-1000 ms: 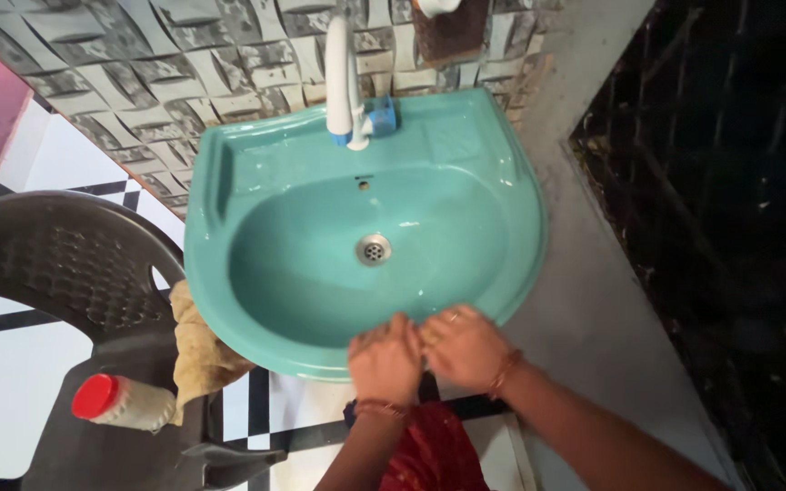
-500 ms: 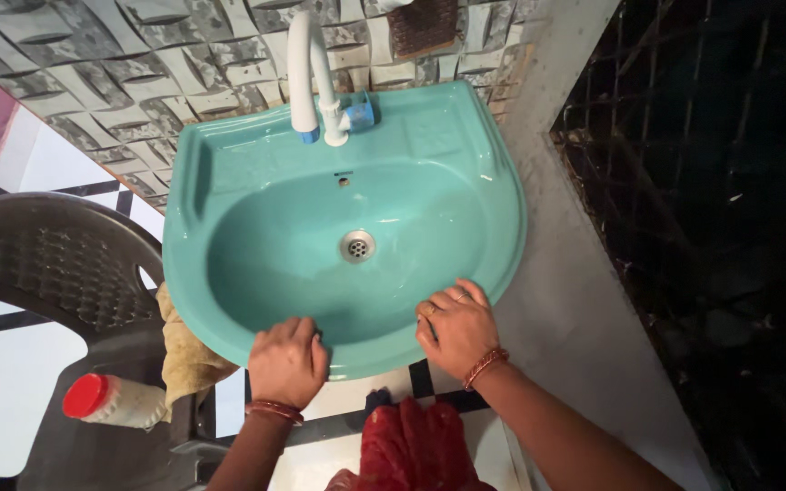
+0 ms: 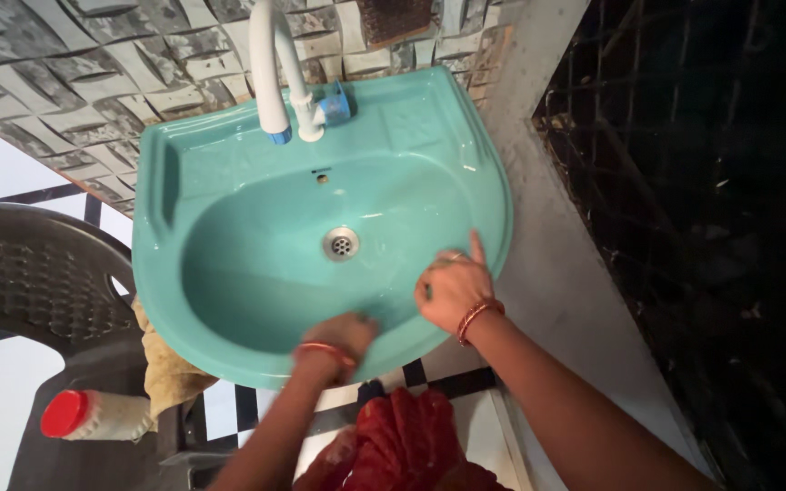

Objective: The person scrubs the interior and rim of a teal bathroom sink using a dark sponge and water. They repeatedly rinse the sponge under the running tap and wipe the basin surfaces thoroughly.

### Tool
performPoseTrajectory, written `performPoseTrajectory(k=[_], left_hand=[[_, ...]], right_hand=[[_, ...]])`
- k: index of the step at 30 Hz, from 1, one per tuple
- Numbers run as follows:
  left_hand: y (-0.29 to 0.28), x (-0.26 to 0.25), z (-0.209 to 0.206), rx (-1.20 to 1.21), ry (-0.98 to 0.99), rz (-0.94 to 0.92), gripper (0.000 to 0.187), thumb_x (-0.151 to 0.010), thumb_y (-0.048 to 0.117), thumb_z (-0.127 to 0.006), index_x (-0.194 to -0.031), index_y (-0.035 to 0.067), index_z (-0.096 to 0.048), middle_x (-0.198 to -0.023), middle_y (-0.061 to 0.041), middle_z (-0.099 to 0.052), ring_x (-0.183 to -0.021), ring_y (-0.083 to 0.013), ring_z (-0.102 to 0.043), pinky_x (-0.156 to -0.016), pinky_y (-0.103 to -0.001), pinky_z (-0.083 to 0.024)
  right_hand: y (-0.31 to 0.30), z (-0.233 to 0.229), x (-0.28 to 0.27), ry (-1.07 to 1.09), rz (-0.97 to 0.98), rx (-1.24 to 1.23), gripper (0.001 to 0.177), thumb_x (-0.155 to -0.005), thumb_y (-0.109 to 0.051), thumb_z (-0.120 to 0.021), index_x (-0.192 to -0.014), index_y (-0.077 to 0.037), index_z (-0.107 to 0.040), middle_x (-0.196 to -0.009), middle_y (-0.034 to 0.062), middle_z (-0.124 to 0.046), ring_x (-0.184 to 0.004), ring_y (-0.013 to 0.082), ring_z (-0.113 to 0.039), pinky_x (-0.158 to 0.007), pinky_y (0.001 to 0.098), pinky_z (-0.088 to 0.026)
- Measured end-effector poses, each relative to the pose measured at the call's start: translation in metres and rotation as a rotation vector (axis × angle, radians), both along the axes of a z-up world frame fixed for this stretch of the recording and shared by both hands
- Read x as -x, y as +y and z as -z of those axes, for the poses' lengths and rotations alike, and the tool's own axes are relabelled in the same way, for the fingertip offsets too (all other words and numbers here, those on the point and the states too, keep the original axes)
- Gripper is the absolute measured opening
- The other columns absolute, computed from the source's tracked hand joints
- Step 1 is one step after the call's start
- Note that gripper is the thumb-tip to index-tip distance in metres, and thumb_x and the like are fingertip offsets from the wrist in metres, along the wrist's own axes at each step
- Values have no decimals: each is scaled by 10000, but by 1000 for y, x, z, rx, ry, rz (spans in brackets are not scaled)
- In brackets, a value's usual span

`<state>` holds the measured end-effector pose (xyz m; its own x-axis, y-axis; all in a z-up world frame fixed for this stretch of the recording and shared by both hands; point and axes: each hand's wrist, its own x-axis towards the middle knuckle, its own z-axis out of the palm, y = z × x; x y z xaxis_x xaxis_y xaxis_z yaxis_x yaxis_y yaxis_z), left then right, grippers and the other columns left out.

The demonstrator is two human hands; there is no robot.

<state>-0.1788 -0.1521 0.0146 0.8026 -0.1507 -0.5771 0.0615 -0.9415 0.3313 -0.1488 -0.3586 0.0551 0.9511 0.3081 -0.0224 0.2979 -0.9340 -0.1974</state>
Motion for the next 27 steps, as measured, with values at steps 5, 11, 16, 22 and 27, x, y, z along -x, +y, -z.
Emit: performPoseTrajectory(k=[5,11,16,22,27], left_hand=[[45,-10,-32,-486,86,212,378,-908,199,-599,-1272,155,-689,-1396,-126,-607,-1324,-320,-564,-1078,-440,-482],[-60,-63,66,256,-272,211,424,-932,160,-629,-1341,72,-562,-1412,-212,-539,-1318,-392,-511,-1098,-432,-433],[-109,-86,128,632,-324,121,351,-1078,148,-582,-1387,4,-498,-1429,-282,-516,-1303,-462,-497,-1097,-457,-398],[-62,-53,24,826,-306,56,304,-838,153,-713,-1136,164,-770,-1088,-116,-728,-921,-289,-711,-819,-385,-552],[-87,-75,-5,878,-393,8,244,-796,131,-763,-1032,173,-810,-917,-61,-732,-818,-240,-718,-751,-360,-574]], right_hand=[[-7,1,1,-112,266,-110,324,-785,-180,-615,-1053,-131,-791,-1517,131,-436,-1485,331,-227,-1191,658,-63],[1,10,-14,-66,415,-16,614,-793,-134,-633,-1405,-164,-594,-1675,128,-147,-1548,391,-72,-1219,579,-99],[-17,11,-41,-108,477,-107,658,-840,-92,-625,-1485,-154,-512,-1677,144,-146,-1533,399,-156,-1209,515,-231],[-38,26,-69,-208,442,-202,624,-898,-80,-555,-1516,-130,-487,-1635,122,-267,-1491,391,-241,-1176,482,-289],[-59,54,-69,-341,463,-657,435,-1040,-110,-437,-1452,-131,-577,-1597,75,-513,-1534,295,-394,-1213,393,-370]])
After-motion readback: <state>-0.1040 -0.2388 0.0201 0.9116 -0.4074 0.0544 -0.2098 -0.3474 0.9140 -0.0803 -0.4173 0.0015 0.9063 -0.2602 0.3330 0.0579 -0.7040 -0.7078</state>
